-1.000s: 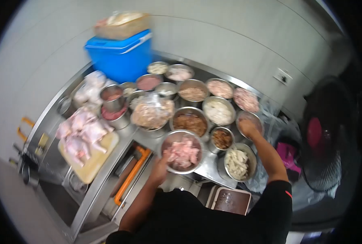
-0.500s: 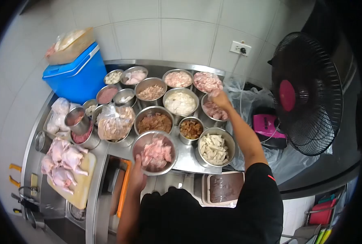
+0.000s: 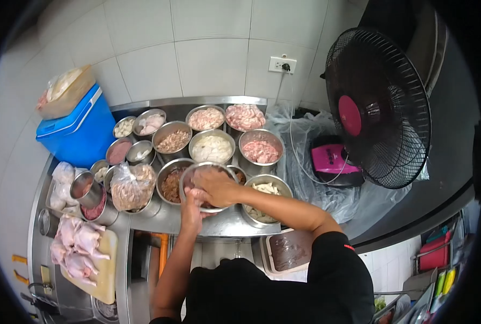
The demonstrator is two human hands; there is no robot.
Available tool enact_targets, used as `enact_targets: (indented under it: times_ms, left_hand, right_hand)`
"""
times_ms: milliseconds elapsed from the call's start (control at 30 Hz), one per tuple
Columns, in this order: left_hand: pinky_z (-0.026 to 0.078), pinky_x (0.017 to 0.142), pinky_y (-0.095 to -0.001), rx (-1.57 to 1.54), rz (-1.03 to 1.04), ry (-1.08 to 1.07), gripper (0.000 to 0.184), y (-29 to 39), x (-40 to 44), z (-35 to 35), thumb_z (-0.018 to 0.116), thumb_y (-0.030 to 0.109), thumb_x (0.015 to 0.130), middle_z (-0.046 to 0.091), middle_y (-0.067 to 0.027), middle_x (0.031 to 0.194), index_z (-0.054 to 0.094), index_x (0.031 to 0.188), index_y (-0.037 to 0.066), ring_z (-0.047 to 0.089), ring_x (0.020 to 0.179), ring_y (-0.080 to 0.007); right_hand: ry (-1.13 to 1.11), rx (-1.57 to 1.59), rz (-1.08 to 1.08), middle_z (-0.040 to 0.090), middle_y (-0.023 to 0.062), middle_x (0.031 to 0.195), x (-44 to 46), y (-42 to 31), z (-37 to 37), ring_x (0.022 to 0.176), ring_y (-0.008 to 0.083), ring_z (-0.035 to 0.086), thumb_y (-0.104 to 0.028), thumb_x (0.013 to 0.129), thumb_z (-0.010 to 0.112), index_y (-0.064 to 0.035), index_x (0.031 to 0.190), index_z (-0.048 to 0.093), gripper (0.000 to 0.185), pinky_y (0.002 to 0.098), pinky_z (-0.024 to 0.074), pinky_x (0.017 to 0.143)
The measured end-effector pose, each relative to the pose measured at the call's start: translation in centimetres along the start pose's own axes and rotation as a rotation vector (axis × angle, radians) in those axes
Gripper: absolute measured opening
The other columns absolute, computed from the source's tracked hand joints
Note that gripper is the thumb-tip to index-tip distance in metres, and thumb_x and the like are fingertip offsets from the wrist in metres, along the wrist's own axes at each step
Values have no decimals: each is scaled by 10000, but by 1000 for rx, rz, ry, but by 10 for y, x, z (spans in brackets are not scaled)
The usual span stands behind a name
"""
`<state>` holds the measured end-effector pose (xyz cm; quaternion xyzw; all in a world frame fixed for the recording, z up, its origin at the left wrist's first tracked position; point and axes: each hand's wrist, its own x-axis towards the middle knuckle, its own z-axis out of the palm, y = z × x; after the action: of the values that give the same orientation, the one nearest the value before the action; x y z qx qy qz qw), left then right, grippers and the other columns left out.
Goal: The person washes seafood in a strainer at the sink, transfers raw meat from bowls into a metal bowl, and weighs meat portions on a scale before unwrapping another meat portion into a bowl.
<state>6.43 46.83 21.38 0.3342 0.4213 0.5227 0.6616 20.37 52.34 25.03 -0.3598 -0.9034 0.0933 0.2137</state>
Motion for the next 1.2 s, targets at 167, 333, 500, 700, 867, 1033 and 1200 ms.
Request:
enact_targets:
  times_ms: [167,333,500,700,867,1033,1200]
  left_hand:
    - [560,719,-389,-147,40,71,623,-2,-7,-5,294,541,950,518,-127,1259,357,1331,53,593,1042,-247]
    - [425,973,-379,-284,173,35,608,17,-20,-25,357,472,964,470,-133,1298,294,1359,14,502,1164,-241]
    - [409,972,-365,-228,189,130,588,20,-33,-53,382,435,969,472,-144,1277,340,1323,-32,503,1145,-238]
    - [424,960,-391,-294,139,179,528,33,-46,-57,383,393,977,450,-149,1295,330,1344,17,507,1146,-253]
    - [407,983,-386,-281,157,179,527,28,-42,-69,378,379,981,428,-139,1325,308,1360,20,479,1179,-257]
    - [423,971,-382,-292,132,201,545,26,-30,-69,387,382,977,420,-143,1332,288,1373,20,482,1181,-261]
    - [443,956,-382,-321,103,220,551,30,-25,-68,416,379,969,446,-155,1305,308,1356,3,509,1152,-265]
  right_hand:
    - [-78,498,-61,570,175,1182,14,24,-68,1066,290,563,-282,878,594,-54,1003,668,271,383,449,894]
    - [396,185,200,641,157,941,52,159,-78,911,276,606,-269,791,683,-40,848,679,236,368,481,800]
    - [282,-271,488,466,201,1290,89,247,-77,1185,394,445,-496,676,714,-119,1240,517,707,506,391,959]
    - [-204,-270,824,208,126,1494,127,269,-69,1331,428,242,-594,648,673,-260,1413,300,914,608,279,1032]
    - [-123,-390,748,410,103,1331,127,271,-59,1187,428,411,-533,640,686,-285,1328,437,773,600,363,949]
    - [-61,-364,763,425,102,1306,128,264,-63,1159,429,431,-425,662,696,-251,1292,488,686,588,374,939]
    - [-21,-375,684,460,116,1261,126,277,-59,1113,408,472,-352,695,675,-225,1244,532,581,566,410,896]
